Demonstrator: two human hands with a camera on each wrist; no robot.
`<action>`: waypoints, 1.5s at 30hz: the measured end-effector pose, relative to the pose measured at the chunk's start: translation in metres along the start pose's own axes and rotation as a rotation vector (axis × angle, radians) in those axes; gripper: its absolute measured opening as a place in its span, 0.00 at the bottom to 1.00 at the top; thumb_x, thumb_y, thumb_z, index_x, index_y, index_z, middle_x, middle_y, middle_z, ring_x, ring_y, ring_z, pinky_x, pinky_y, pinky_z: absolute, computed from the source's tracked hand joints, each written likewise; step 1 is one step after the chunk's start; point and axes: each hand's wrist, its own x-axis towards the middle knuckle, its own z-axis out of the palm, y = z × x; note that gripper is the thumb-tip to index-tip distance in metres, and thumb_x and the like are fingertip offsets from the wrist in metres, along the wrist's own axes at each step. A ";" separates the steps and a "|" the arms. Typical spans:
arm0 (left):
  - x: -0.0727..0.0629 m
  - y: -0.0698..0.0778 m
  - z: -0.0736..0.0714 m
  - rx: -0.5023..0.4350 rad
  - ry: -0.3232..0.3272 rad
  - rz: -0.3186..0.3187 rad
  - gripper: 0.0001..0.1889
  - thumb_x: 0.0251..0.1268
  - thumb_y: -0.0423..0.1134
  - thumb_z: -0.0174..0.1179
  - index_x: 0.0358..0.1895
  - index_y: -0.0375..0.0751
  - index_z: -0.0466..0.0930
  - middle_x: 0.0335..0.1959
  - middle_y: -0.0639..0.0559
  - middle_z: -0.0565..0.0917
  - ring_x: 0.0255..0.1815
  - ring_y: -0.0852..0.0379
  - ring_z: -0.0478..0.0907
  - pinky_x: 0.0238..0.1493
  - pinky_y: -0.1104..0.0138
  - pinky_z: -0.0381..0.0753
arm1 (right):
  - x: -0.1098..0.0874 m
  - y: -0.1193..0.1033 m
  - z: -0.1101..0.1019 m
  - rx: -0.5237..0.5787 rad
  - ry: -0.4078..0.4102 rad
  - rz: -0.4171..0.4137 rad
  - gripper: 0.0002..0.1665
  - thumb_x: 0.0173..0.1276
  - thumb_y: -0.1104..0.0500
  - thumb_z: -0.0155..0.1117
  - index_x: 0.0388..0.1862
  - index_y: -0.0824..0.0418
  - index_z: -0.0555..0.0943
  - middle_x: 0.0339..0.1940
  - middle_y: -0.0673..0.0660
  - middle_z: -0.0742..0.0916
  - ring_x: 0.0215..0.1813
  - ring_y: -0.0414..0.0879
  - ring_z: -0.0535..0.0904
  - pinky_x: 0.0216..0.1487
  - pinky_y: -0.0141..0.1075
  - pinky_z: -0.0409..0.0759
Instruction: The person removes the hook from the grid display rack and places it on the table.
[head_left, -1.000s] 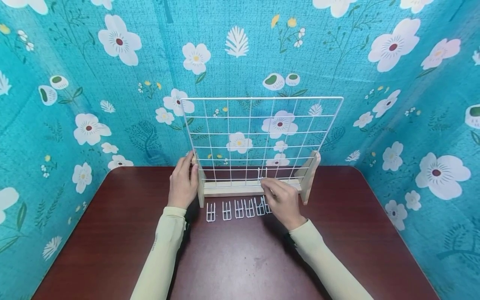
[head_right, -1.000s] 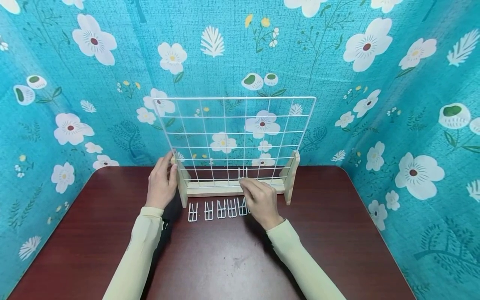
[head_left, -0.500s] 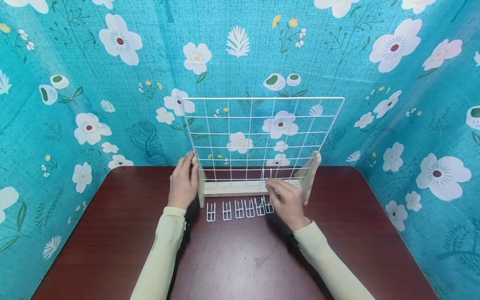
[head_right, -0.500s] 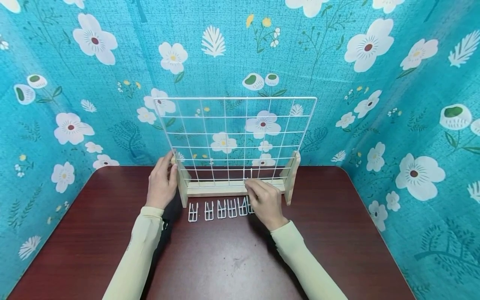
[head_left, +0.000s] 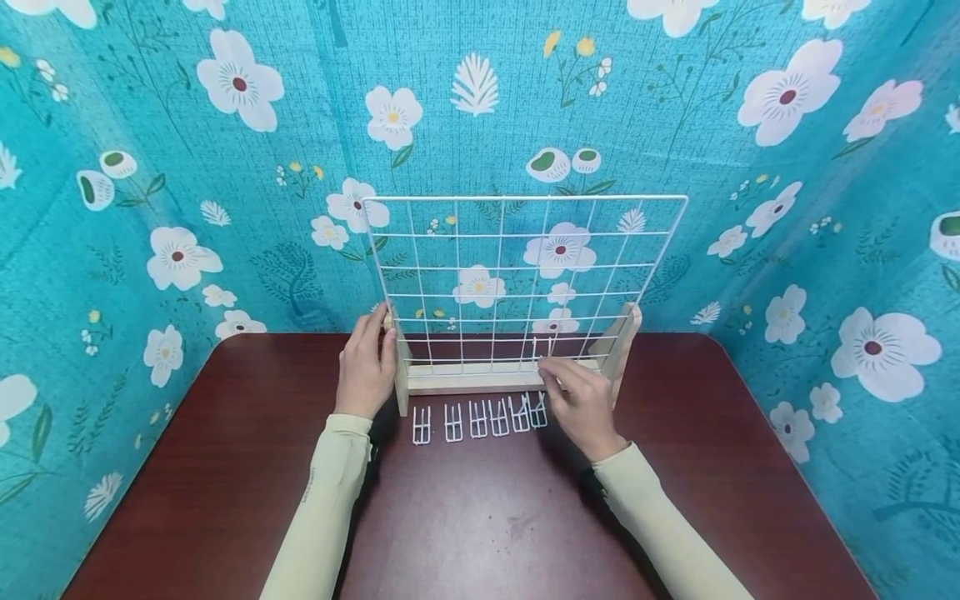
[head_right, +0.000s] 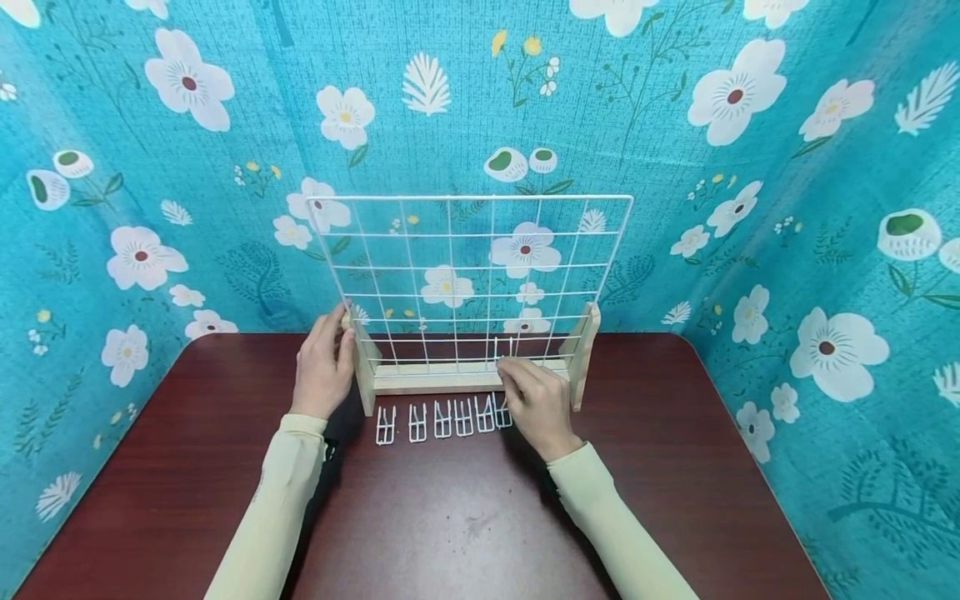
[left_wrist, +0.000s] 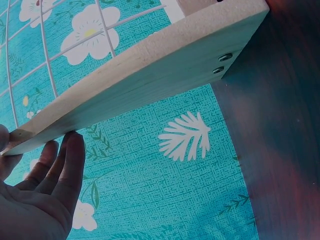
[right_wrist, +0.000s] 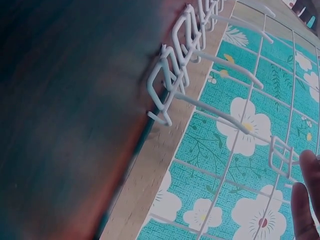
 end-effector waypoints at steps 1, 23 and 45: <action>0.000 0.000 0.000 -0.001 -0.001 -0.002 0.24 0.84 0.43 0.51 0.77 0.44 0.70 0.61 0.39 0.81 0.57 0.37 0.83 0.58 0.42 0.83 | 0.000 0.000 0.000 0.001 0.000 0.000 0.08 0.64 0.70 0.73 0.42 0.64 0.92 0.41 0.59 0.94 0.43 0.53 0.93 0.48 0.46 0.88; -0.001 0.002 -0.002 -0.005 0.016 0.018 0.24 0.84 0.44 0.50 0.77 0.43 0.70 0.61 0.38 0.81 0.57 0.36 0.83 0.56 0.40 0.82 | -0.011 0.013 -0.004 -0.014 0.028 -0.018 0.09 0.60 0.72 0.76 0.39 0.62 0.92 0.37 0.57 0.94 0.39 0.51 0.92 0.44 0.43 0.87; -0.001 -0.001 0.001 0.000 0.015 0.021 0.24 0.84 0.44 0.51 0.77 0.44 0.70 0.60 0.38 0.81 0.56 0.37 0.83 0.55 0.40 0.82 | -0.017 0.018 -0.013 -0.026 -0.013 0.042 0.10 0.61 0.70 0.74 0.41 0.62 0.92 0.39 0.58 0.94 0.42 0.52 0.92 0.43 0.48 0.87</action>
